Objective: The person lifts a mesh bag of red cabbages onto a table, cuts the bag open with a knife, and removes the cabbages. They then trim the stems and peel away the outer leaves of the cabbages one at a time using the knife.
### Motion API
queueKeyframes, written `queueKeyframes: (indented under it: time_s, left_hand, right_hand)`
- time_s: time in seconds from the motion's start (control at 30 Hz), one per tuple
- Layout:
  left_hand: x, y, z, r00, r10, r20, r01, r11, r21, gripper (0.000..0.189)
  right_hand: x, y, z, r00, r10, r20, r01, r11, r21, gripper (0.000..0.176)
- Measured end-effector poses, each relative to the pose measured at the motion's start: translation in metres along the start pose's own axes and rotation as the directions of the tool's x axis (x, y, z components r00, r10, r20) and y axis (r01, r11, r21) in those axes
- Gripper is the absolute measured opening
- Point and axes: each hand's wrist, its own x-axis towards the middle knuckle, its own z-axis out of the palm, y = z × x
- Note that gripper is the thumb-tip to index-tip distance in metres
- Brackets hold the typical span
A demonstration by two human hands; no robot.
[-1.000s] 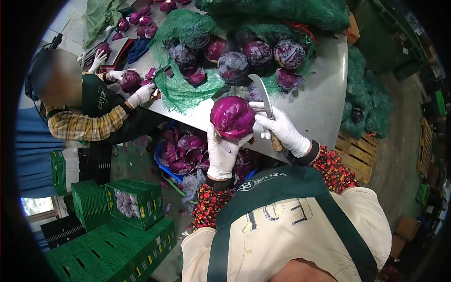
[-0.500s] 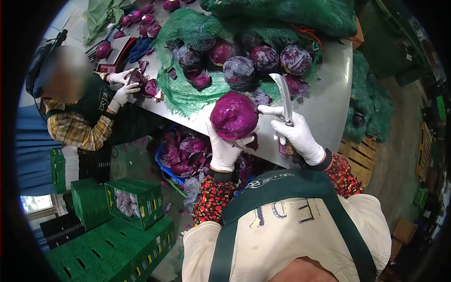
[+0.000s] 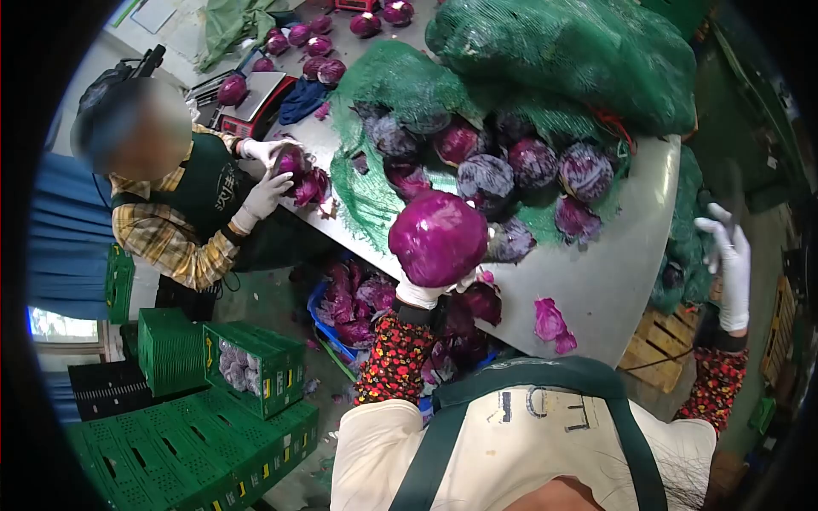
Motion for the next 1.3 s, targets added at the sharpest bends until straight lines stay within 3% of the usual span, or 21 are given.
queueKeyframes:
  time_s: [0.03,0.07,0.1,0.17,0.23,0.3,0.43,0.5,0.57,0.67,0.7,0.77,0.83,0.87,0.9,0.97,1.03,1.1,1.17,1.23,1.3]
  left_hand:
    - [0.006,0.001,-0.005,0.996,-0.066,-0.06,0.06,0.993,-0.102,0.061]
    - [0.016,0.008,-0.013,0.976,-0.204,-0.071,0.135,0.831,-0.539,0.075]
    - [0.026,0.018,-0.023,0.96,-0.277,-0.032,0.1,0.448,-0.888,0.088]
    - [0.047,0.047,-0.049,0.969,-0.232,-0.085,-0.08,0.031,-0.996,0.107]
    - [0.063,0.054,-0.065,0.943,-0.288,-0.167,-0.071,0.315,-0.946,0.114]
    - [0.076,0.063,-0.076,0.918,-0.336,-0.21,-0.048,0.432,-0.9,0.109]
    - [0.104,0.043,-0.088,0.854,-0.367,-0.368,-0.065,0.627,-0.776,0.102]
    - [0.12,0.041,-0.096,0.802,-0.427,-0.418,-0.045,0.654,-0.755,0.097]
    - [0.133,0.015,-0.102,0.756,-0.344,-0.557,-0.071,0.803,-0.592,0.093]
    - [0.164,-0.011,-0.125,0.654,-0.463,-0.599,0.033,0.808,-0.589,0.086]
    - [0.182,-0.028,-0.132,0.585,-0.404,-0.703,-0.064,0.842,-0.536,0.085]
    - [0.217,-0.066,-0.149,0.425,-0.503,-0.753,-0.183,0.767,-0.615,0.085]
    - [0.24,-0.117,-0.165,0.307,-0.593,-0.744,-0.158,0.739,-0.655,0.083]
    - [0.244,-0.171,-0.173,0.206,-0.616,-0.76,0.049,0.783,-0.621,0.084]
    - [0.25,-0.2,-0.181,0.159,-0.654,-0.74,0.138,0.757,-0.639,0.083]
    - [0.25,-0.22,-0.188,0.149,-0.74,-0.655,0.174,0.672,-0.72,0.083]
    - [0.251,-0.2,-0.179,0.132,-0.814,-0.565,0.031,0.573,-0.819,0.076]
    - [0.239,-0.233,-0.182,0.391,-0.741,-0.545,-0.038,0.579,-0.814,0.056]
    - [0.232,-0.246,-0.184,0.669,-0.541,-0.51,-0.273,0.459,-0.845,0.055]
    - [0.261,-0.165,-0.175,0.641,-0.554,-0.531,0.106,0.749,-0.654,0.062]
    - [0.271,-0.058,-0.159,0.823,-0.412,-0.392,0.074,0.762,-0.644,0.061]
  right_hand:
    - [0.008,-0.005,-0.007,0.999,-0.023,-0.039,0.025,0.998,0.054,0.036]
    - [0.015,-0.002,-0.007,0.998,-0.045,-0.053,0.051,0.99,0.134,0.036]
    - [0.018,-0.004,0.004,0.997,-0.051,-0.055,0.058,0.99,0.132,0.036]
    - [0.021,-0.008,0.045,0.996,0.053,0.069,-0.063,0.986,0.157,0.035]
    - [0.021,0.012,0.089,0.956,0.125,0.266,-0.173,0.971,0.164,0.033]
    - [0.018,0.043,0.133,0.864,0.155,0.48,-0.26,0.952,0.16,0.033]
    - [-0.003,0.089,0.197,0.677,0.247,0.693,-0.297,0.954,-0.05,0.037]
    - [-0.015,0.126,0.216,0.786,-0.164,0.596,0.217,0.976,-0.019,0.039]
    - [-0.015,0.125,0.218,0.766,-0.007,0.642,0.142,0.977,-0.159,0.041]
    - [-0.011,0.135,0.222,0.809,0.018,0.588,0.207,0.927,-0.313,0.041]
    - [-0.01,0.141,0.223,0.817,0.04,0.575,0.2,0.916,-0.349,0.04]
    - [-0.009,0.156,0.229,0.832,0.021,0.555,0.232,0.894,-0.383,0.039]
    - [-0.007,0.158,0.23,0.847,-0.009,0.532,0.274,0.864,-0.422,0.036]
    - [-0.007,0.159,0.231,0.852,-0.003,0.523,0.256,0.875,-0.411,0.035]
    - [-0.008,0.16,0.232,0.858,0.001,0.514,0.238,0.885,-0.399,0.034]
    - [-0.009,0.165,0.234,0.873,-0.03,0.487,0.238,0.897,-0.372,0.031]
    - [-0.01,0.17,0.233,0.876,-0.017,0.481,0.223,0.901,-0.373,0.031]
    - [-0.007,0.172,0.234,0.879,-0.009,0.477,0.206,0.909,-0.361,0.03]
    - [-0.008,0.172,0.236,0.876,0.012,0.483,0.179,0.921,-0.347,0.029]
    - [-0.005,0.168,0.238,0.883,-0.039,0.468,0.205,0.929,-0.308,0.027]
    - [-0.004,0.173,0.241,0.885,-0.119,0.449,0.277,0.911,-0.305,0.025]
